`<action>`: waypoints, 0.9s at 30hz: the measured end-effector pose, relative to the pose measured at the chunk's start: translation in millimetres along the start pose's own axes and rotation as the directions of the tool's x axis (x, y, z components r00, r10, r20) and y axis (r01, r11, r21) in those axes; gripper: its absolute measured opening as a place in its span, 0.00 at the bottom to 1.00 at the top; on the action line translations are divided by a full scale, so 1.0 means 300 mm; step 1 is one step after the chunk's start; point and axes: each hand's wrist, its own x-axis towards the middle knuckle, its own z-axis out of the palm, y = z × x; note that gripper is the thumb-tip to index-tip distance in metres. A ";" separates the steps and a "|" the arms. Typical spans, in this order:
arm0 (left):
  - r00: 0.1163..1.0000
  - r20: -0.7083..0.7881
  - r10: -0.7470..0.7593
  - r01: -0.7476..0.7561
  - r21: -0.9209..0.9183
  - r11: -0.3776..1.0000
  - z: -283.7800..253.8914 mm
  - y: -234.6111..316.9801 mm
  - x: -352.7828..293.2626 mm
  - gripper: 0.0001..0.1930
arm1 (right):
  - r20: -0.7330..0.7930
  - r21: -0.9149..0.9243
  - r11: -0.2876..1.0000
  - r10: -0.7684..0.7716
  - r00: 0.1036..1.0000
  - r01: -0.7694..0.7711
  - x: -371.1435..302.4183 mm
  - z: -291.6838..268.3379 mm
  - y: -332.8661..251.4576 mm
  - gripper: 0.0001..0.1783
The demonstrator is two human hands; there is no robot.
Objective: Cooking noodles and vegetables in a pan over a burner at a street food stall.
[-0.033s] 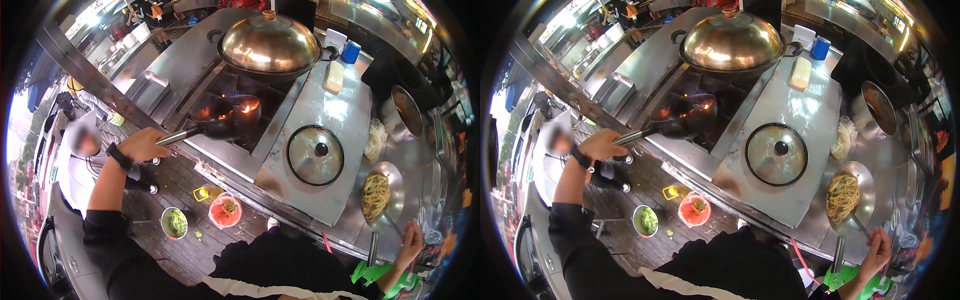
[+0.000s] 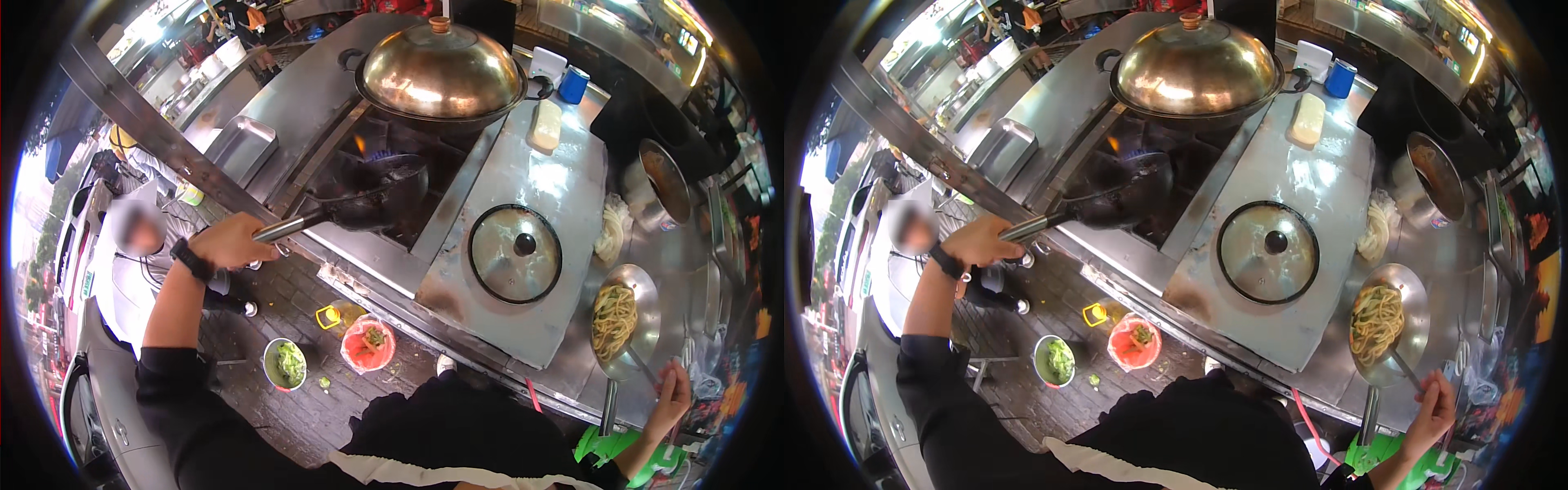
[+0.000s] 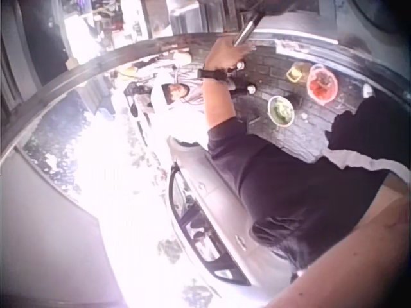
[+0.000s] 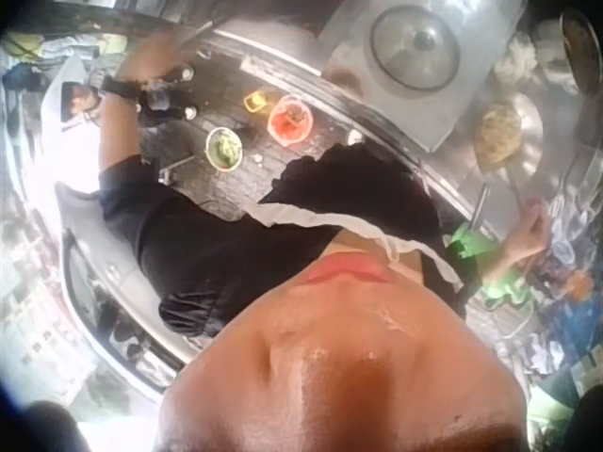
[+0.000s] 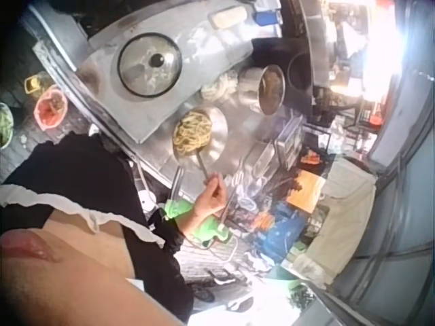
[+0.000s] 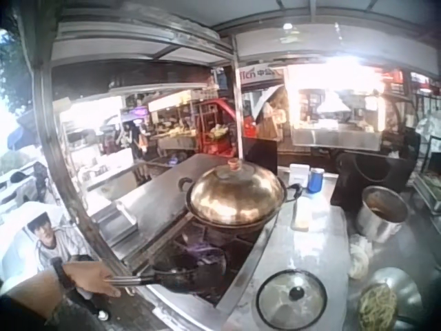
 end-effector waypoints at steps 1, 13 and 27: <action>0.991 0.090 -0.097 0.112 -0.183 0.977 0.008 0.005 -0.023 0.14 | -0.003 -0.001 1.000 0.000 1.000 0.000 0.000 0.000 -0.001 0.12; 0.996 -0.081 -0.049 -0.019 -0.680 0.733 0.526 0.082 0.048 0.13 | 0.003 0.009 1.000 0.002 1.000 -0.002 0.016 0.032 -0.055 0.13; 0.744 -0.664 -0.076 0.070 -0.035 0.997 0.677 0.033 0.118 0.13 | -0.006 0.068 0.997 -0.032 0.999 0.033 -0.012 0.014 -0.044 0.12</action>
